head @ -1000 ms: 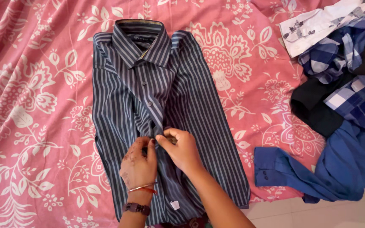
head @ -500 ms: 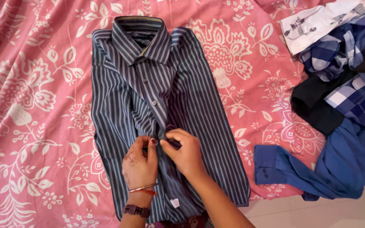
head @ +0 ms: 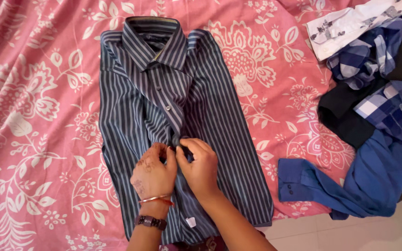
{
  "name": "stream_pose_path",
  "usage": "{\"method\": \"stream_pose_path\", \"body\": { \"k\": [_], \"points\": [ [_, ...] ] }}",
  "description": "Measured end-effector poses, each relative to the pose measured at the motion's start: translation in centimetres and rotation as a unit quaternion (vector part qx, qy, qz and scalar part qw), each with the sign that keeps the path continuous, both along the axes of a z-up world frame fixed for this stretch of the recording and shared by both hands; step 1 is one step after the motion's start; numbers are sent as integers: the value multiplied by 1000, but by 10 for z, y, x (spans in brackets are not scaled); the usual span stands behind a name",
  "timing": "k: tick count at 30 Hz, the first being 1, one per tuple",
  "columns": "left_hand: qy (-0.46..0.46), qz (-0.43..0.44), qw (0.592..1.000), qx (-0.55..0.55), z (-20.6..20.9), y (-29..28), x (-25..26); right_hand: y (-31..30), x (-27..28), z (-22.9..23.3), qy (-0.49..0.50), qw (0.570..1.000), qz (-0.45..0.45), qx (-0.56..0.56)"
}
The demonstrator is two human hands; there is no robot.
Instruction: The person picks up a striped shirt from a pile of clothes, buttons several buttons on the front, and then spreads the shirt out on the bed, smoothing it with their hands.
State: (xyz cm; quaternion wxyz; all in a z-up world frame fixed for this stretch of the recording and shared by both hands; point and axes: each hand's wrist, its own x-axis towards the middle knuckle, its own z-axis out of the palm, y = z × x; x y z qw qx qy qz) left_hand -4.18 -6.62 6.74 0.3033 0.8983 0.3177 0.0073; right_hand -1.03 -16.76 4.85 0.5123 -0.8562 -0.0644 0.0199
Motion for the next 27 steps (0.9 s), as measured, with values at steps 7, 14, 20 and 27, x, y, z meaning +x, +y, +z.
{"method": "stream_pose_path", "body": {
  "k": [7,14,20,27],
  "points": [
    [146,-5,989,29,-2,12,14,-2,-7,4,-102,991,8,-83],
    [117,-32,992,-29,3,7,5,-5,-5,1,-90,991,72,-65],
    [8,12,988,-153,-7,8,-9,-7,-9,-19,-27,998,57,0],
    [10,28,993,-117,-7,7,-17,-4,-24,-41,243,950,-26,193]
  ]
}}
